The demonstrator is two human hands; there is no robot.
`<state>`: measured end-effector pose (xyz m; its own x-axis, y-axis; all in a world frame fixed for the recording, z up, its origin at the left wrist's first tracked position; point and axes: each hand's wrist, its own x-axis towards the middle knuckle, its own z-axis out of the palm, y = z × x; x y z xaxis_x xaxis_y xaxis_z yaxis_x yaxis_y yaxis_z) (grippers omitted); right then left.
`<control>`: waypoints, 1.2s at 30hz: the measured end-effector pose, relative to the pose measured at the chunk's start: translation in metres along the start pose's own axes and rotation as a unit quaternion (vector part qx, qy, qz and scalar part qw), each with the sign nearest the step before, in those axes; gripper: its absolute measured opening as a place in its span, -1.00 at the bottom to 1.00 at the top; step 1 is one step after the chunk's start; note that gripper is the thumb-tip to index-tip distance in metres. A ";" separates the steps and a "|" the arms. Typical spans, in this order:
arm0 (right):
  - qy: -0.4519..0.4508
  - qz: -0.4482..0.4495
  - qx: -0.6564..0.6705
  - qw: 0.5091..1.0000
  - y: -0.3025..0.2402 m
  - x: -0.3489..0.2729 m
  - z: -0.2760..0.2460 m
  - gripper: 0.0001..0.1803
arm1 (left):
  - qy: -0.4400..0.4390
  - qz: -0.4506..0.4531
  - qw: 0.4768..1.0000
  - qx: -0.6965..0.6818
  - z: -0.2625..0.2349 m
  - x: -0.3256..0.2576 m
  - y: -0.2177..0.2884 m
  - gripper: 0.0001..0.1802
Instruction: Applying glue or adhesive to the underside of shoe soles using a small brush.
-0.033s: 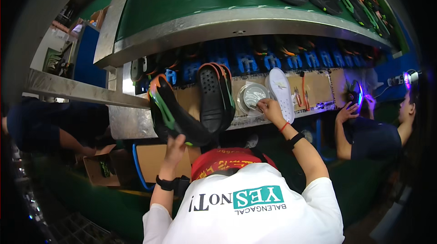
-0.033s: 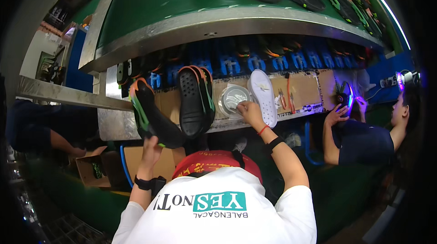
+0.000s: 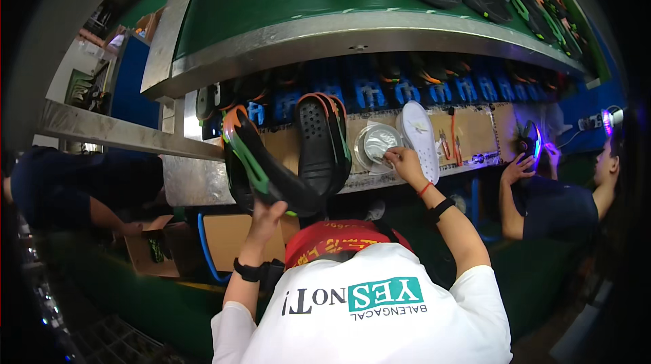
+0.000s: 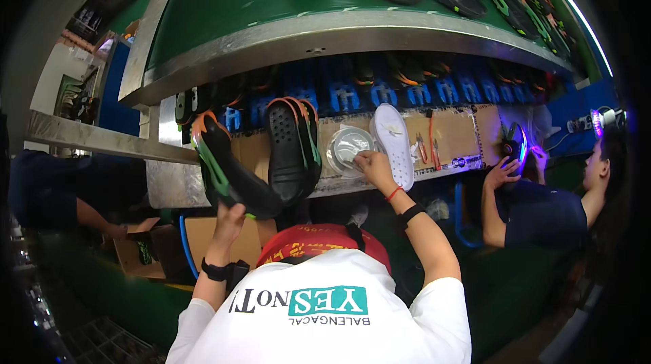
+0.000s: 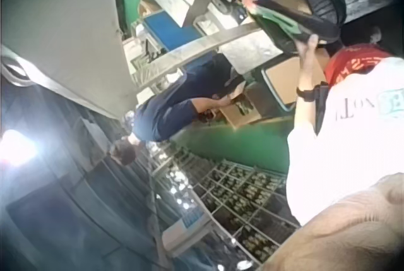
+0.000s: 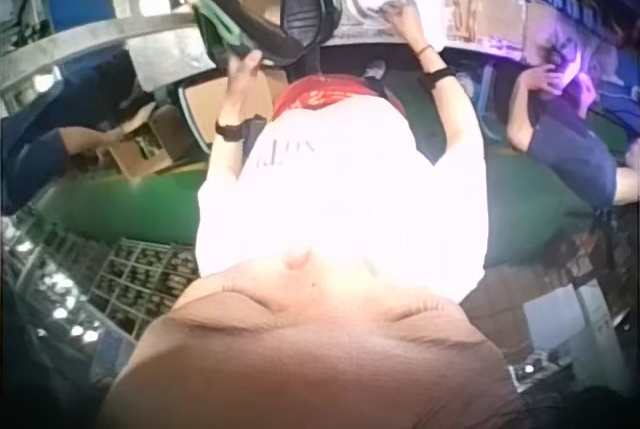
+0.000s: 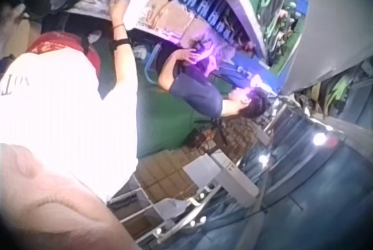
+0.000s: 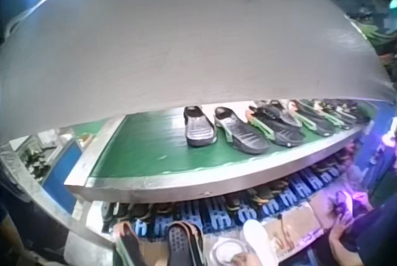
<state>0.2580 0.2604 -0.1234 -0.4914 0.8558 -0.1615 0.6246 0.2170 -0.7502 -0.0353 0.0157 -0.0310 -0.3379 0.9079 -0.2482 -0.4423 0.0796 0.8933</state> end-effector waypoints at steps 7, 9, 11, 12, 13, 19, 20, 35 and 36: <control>-0.051 -0.080 0.239 0.966 -0.087 -0.012 -0.039 -0.83 | -0.077 0.113 0.957 0.256 0.039 0.028 0.030 0.48; -0.044 -0.191 0.204 0.959 -0.129 -0.018 -0.053 -0.85 | -0.085 0.125 0.949 0.277 0.049 0.031 0.039 0.42; -0.034 -0.300 0.167 0.939 -0.155 -0.021 -0.058 -0.87 | -0.086 0.139 0.934 0.316 0.053 0.035 0.045 0.40; -0.026 -0.335 0.122 0.934 -0.163 -0.022 -0.058 -0.87 | -0.089 0.154 0.918 0.356 0.054 0.036 0.047 0.39; -0.019 -0.369 0.077 0.926 -0.168 -0.023 -0.058 -0.87 | -0.086 0.153 0.923 0.342 0.058 0.036 0.047 0.38; -0.015 -0.416 -0.040 0.908 -0.184 -0.022 -0.065 -0.83 | -0.114 0.192 0.922 0.316 0.073 0.038 0.064 0.39; -0.017 -0.417 -0.039 0.908 -0.185 -0.023 -0.065 -0.83 | -0.113 0.192 0.922 0.316 0.074 0.039 0.066 0.39; -0.132 -0.302 0.093 0.939 -0.175 -0.024 -0.068 -0.90 | -0.126 0.169 0.882 0.420 0.077 0.038 0.068 0.45; -0.140 -0.294 0.104 0.940 -0.175 -0.024 -0.068 -0.90 | -0.124 0.167 0.889 0.407 0.076 0.038 0.067 0.46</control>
<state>0.2017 0.2334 0.0554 -0.8730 0.4536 0.1792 0.0773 0.4915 -0.8674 -0.0141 0.0871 0.0477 -0.0995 0.9916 0.0827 0.4310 -0.0319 0.9018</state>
